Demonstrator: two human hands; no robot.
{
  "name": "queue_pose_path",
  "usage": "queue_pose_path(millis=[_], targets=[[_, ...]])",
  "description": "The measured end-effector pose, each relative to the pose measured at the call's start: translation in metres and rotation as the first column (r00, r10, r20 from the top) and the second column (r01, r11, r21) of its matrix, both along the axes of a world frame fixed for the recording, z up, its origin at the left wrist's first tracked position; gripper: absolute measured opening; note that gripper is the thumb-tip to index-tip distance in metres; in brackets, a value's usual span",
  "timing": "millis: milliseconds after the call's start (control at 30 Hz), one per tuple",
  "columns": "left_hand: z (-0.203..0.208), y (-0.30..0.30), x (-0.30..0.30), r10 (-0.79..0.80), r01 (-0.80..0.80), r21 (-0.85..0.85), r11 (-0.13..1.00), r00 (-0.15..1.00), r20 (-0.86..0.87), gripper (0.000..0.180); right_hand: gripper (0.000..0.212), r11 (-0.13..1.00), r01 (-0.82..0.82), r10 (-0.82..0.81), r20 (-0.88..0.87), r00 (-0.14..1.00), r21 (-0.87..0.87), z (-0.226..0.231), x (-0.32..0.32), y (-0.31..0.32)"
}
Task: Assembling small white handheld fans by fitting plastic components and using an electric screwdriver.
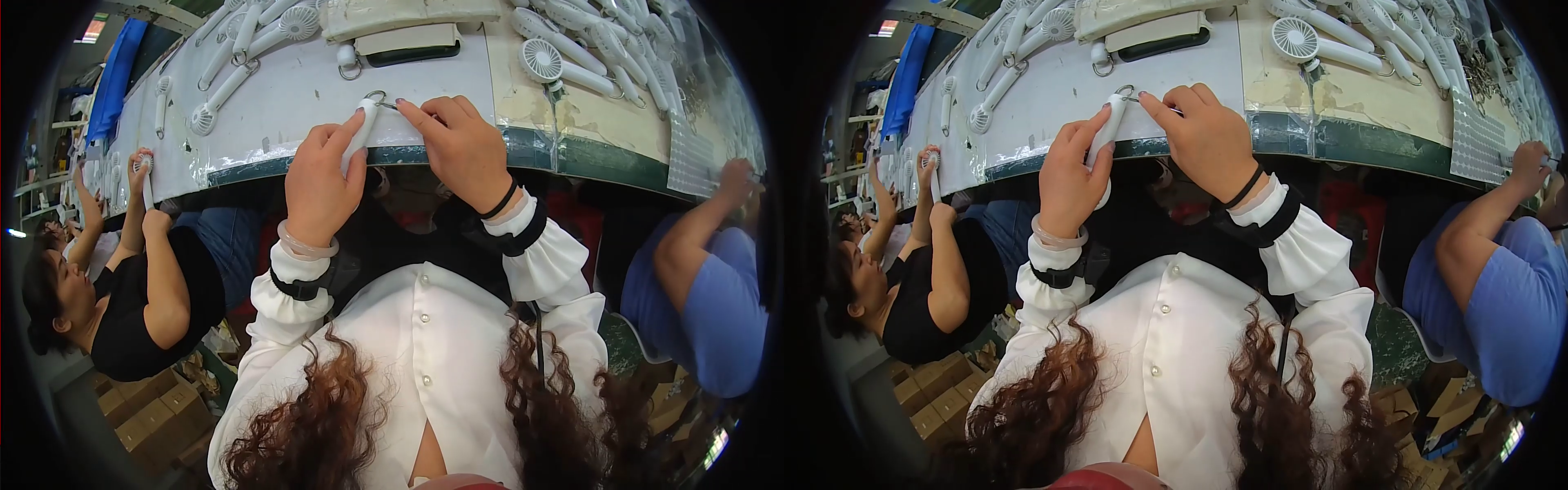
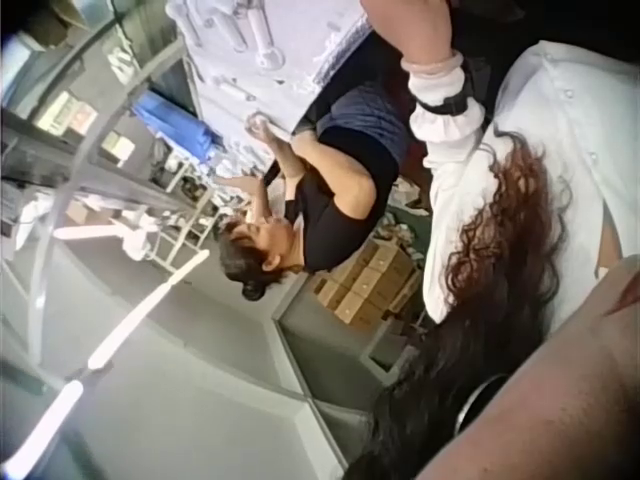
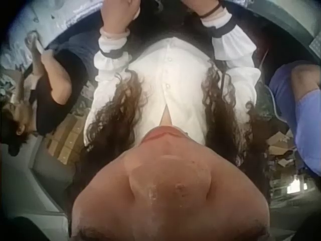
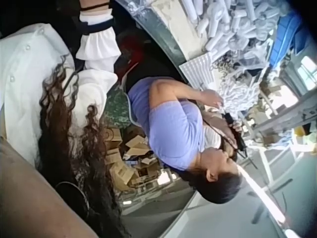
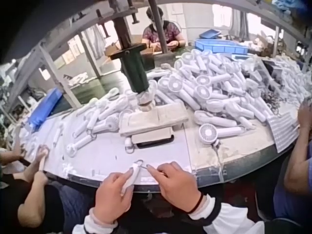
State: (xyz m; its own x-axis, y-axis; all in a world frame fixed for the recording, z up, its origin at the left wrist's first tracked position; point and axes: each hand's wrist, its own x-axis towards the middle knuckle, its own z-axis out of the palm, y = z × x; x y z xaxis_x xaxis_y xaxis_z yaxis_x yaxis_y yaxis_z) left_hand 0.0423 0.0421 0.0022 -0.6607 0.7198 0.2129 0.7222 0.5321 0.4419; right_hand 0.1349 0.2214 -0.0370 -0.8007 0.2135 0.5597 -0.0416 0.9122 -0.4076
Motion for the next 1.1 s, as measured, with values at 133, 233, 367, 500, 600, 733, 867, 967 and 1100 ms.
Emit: queue_pose_path(millis=[133, 233, 367, 500, 600, 733, 867, 967, 1100], targets=[[0.0013, 0.0011, 0.0012, 0.012, -0.012, 0.002, 1.000, 1.000, 0.015, 0.040, 0.045, 1.000, -0.005, 0.005, 0.012, 1.000, 0.000, 0.0022, 0.0009, -0.0012], [0.0010, 0.0013, 0.0019, 0.013, -0.013, 0.004, 1.000, 1.000, 0.011, 0.040, 0.044, 1.000, -0.004, 0.004, 0.025, 1.000, 0.006, 0.0022, 0.0012, -0.0017], [0.0004, 0.0023, 0.0032, 0.047, -0.049, 0.033, 0.998, 0.997, 0.065, 0.038, 0.044, 1.000, -0.004, 0.003, 0.012, 1.000, 0.031, -0.0001, 0.0013, -0.0016], [-0.0013, 0.0017, 0.0047, 0.044, -0.047, 0.045, 0.998, 0.998, 0.049, 0.038, 0.043, 0.999, -0.010, 0.009, 0.016, 1.000, 0.036, 0.0013, 0.0033, -0.0030], [-0.0017, 0.0021, 0.0048, 0.052, -0.053, 0.027, 0.998, 0.998, 0.024, 0.039, 0.043, 0.999, -0.012, 0.012, 0.016, 1.000, 0.036, 0.0018, 0.0019, -0.0030], [-0.0024, 0.0033, 0.0059, 0.057, -0.057, 0.025, 0.998, 0.998, 0.003, 0.039, 0.043, 0.999, -0.011, 0.010, 0.012, 1.000, 0.046, -0.0001, 0.0014, -0.0025], [-0.0048, 0.0044, 0.0053, 0.030, -0.029, 0.036, 0.999, 0.999, -0.045, 0.040, 0.044, 0.998, -0.011, 0.010, 0.027, 1.000, 0.054, 0.0017, 0.0033, -0.0021], [-0.0071, 0.0034, 0.0041, 0.031, -0.028, 0.051, 0.998, 0.998, -0.048, 0.040, 0.045, 0.997, -0.020, 0.016, 0.048, 0.999, 0.078, 0.0029, 0.0021, -0.0033], [-0.0083, 0.0026, 0.0037, 0.030, -0.026, 0.067, 0.997, 0.998, -0.053, 0.040, 0.046, 0.994, -0.024, 0.018, 0.065, 0.998, 0.103, 0.0046, 0.0023, -0.0052]])
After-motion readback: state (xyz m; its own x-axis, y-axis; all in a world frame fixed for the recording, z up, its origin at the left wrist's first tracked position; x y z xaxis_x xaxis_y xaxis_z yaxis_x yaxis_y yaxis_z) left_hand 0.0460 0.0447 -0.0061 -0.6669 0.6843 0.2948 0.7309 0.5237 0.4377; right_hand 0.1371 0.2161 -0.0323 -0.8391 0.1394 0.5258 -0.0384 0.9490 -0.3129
